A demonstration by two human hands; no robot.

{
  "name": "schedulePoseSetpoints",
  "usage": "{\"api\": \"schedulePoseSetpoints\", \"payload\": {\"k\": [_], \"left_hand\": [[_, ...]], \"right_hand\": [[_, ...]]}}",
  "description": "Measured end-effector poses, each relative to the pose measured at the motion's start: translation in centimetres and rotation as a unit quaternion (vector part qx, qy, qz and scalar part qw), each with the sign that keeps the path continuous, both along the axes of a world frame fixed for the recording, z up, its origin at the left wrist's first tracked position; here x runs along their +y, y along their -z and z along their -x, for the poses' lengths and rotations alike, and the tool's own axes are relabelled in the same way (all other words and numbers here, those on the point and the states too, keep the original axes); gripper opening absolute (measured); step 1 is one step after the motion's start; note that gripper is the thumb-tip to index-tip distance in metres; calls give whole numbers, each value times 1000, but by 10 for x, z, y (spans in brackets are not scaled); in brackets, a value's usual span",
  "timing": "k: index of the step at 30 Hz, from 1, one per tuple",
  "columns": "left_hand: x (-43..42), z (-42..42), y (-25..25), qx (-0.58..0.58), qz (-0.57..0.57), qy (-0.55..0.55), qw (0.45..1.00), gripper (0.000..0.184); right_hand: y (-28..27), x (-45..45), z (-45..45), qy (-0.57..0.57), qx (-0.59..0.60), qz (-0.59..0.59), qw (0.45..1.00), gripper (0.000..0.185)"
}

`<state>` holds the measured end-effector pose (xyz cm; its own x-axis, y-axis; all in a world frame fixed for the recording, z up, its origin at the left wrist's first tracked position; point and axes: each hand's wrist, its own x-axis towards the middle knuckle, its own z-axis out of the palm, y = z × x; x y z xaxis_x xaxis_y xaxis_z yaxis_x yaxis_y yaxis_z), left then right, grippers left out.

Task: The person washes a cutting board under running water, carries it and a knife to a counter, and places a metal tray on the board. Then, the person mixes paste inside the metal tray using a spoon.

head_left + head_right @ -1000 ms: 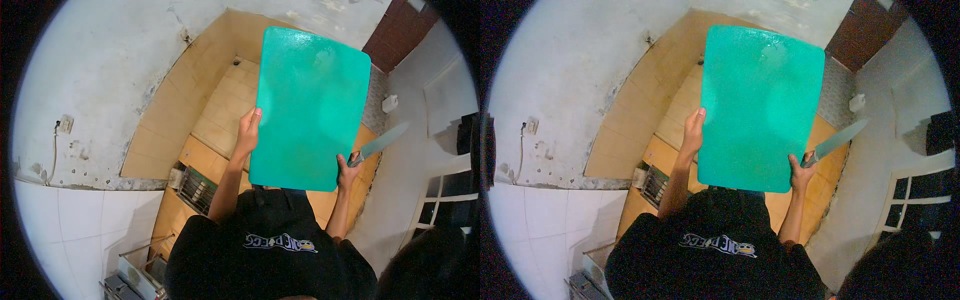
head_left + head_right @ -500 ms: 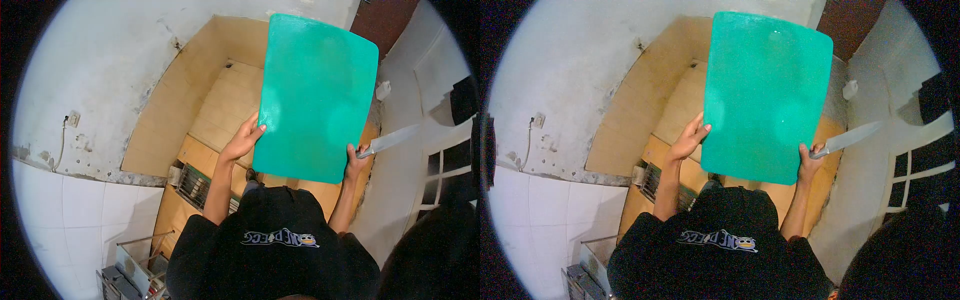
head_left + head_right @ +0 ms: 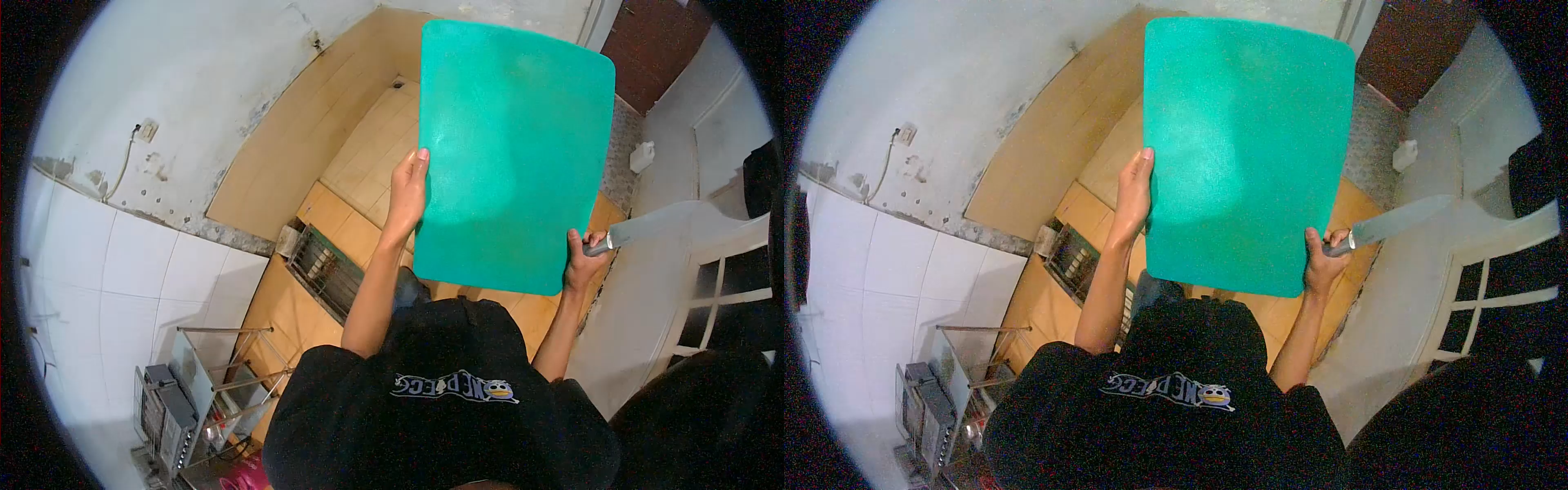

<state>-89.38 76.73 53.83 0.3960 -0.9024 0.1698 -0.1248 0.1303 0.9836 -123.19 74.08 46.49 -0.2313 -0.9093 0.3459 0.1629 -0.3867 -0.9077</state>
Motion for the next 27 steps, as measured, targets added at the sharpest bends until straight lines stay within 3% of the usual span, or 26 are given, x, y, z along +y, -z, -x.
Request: {"api": "schedulePoseSetpoints", "payload": {"k": [2,4,8,11,13,17,19,21,22,24,25,27], "left_hand": [[13,4,-9,37,7,2,999,39],[34,2,-20,43,32,78,995,38],[65,0,-29,110,26,146,983,35],[80,7,-35,50,17,131,990,33],[85,14,-33,46,-48,59,996,34],[108,0,-18,127,-17,123,984,35],[140,-13,-28,76,15,215,974,41],[187,-14,-35,99,19,266,959,55],[207,-14,-18,168,58,318,931,63],[241,-22,3,229,25,396,889,73],[247,-23,12,232,23,400,886,73],[267,-16,22,124,-32,343,931,78]], "right_hand": [[4,4,6,16,13,5,1000,49],[9,11,13,31,27,13,999,51],[11,36,18,20,-30,0,999,49],[1,65,18,41,-23,17,999,49],[1,85,15,61,-16,23,998,49],[-2,127,14,94,-5,33,995,49],[-3,154,17,60,-31,12,998,48],[-9,180,20,71,-21,16,997,48],[-11,196,23,83,-16,23,996,48],[-27,227,15,87,-12,34,996,48],[-32,244,13,93,-9,46,995,47],[-31,272,19,111,17,35,993,47]]}}
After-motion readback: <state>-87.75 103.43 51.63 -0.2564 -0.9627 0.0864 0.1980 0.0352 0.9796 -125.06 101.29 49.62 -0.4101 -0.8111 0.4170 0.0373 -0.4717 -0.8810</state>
